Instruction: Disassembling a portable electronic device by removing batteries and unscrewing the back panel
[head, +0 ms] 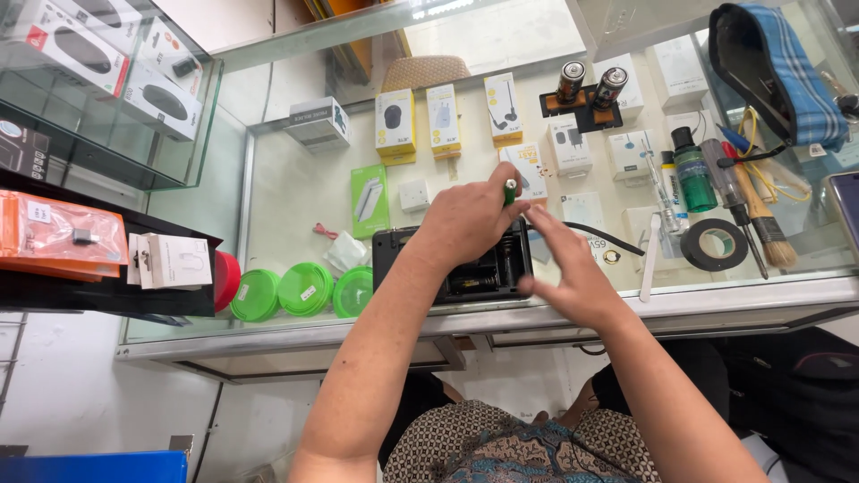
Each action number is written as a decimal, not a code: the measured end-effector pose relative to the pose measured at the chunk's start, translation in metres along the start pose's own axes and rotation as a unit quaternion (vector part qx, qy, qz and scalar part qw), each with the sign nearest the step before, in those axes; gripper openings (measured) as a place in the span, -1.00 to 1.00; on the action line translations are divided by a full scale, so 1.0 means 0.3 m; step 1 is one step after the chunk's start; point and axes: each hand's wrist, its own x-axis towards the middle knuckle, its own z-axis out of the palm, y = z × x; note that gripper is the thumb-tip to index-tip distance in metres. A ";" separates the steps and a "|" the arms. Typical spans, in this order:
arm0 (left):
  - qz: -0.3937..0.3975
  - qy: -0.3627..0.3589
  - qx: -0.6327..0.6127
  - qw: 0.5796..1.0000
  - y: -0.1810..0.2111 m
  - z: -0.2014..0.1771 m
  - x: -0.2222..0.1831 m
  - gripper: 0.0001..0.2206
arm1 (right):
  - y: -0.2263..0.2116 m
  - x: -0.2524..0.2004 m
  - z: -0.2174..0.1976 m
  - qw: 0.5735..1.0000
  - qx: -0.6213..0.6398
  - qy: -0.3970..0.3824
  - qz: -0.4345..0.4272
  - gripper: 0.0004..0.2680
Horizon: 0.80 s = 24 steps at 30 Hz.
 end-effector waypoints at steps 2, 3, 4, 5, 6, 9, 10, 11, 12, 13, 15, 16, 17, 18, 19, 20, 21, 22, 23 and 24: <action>0.005 -0.016 0.033 0.999 -0.013 -0.008 0.016 -0.74 | 0.014 0.030 -0.002 0.994 0.102 0.036 0.003 -0.42; 0.011 -0.032 0.040 0.999 -0.019 -0.011 0.027 -0.74 | 0.048 0.056 0.010 0.995 0.059 0.080 -0.025 -0.62; 0.017 -0.051 0.048 0.997 -0.025 -0.011 0.033 -0.74 | 0.080 0.074 0.029 0.991 0.017 0.123 -0.050 -0.78; 0.016 -0.053 0.047 0.997 -0.025 -0.003 0.028 -0.74 | 0.084 0.087 0.048 0.991 0.018 0.122 -0.049 -0.78; 0.012 -0.040 0.051 0.998 -0.023 -0.004 0.032 -0.73 | 0.089 0.111 0.062 0.989 0.012 0.133 -0.062 -0.84; 0.007 0.002 0.062 0.998 -0.033 0.005 0.033 -0.70 | 0.145 0.163 0.109 0.983 0.006 0.172 -0.069 -0.92; 0.001 0.022 0.064 0.998 -0.041 0.024 0.020 -0.67 | 0.174 0.158 0.138 0.980 0.011 0.193 -0.054 -0.93; 0.000 0.021 0.064 0.998 -0.037 0.021 0.007 -0.67 | 0.160 0.153 0.137 0.980 0.011 0.193 -0.052 -0.93; 0.033 0.063 0.035 0.997 -0.036 0.015 -0.008 -0.68 | 0.145 0.151 0.138 0.978 0.016 0.201 -0.057 -0.92; 0.065 0.105 0.005 0.992 -0.034 0.009 -0.022 -0.69 | 0.130 0.150 0.139 0.976 0.021 0.209 -0.061 -0.91; 0.089 0.134 -0.073 0.984 -0.029 0.015 -0.037 -0.74 | 0.168 0.158 0.162 0.975 0.015 0.211 -0.067 -0.93; 0.118 0.159 -0.151 0.969 -0.024 0.018 -0.039 -0.77 | 0.189 0.161 0.168 0.974 0.006 0.218 -0.069 -0.93; 0.120 0.158 -0.152 0.968 -0.026 0.019 -0.039 -0.77 | 0.188 0.164 0.170 0.973 0.005 0.219 -0.068 -0.93; 0.125 0.159 -0.195 0.960 -0.024 0.025 -0.039 -0.79 | 0.191 0.165 0.169 0.974 -0.004 0.215 -0.071 -0.93; 0.131 0.160 -0.237 0.949 -0.023 0.029 -0.040 -0.79 | 0.192 0.165 0.168 0.975 -0.013 0.211 -0.074 -0.93; 0.130 0.163 -0.238 0.949 -0.033 0.047 -0.048 -0.79 | 0.189 0.161 0.174 0.975 -0.014 0.209 -0.075 -0.93; 0.112 0.169 -0.316 0.927 -0.040 0.062 -0.056 -0.76 | 0.184 0.157 0.179 0.974 -0.007 0.213 -0.079 -0.93; 0.102 0.175 -0.388 0.899 -0.046 0.063 -0.040 -0.72 | 0.182 0.176 0.168 0.971 -0.003 0.224 -0.087 -0.92; 0.110 0.177 -0.385 0.899 -0.043 0.043 -0.046 -0.72 | 0.164 0.190 0.152 0.969 -0.007 0.229 -0.093 -0.92; 0.115 0.173 -0.331 0.920 -0.037 0.036 -0.063 -0.72 | 0.148 0.181 0.146 0.970 -0.004 0.221 -0.099 -0.93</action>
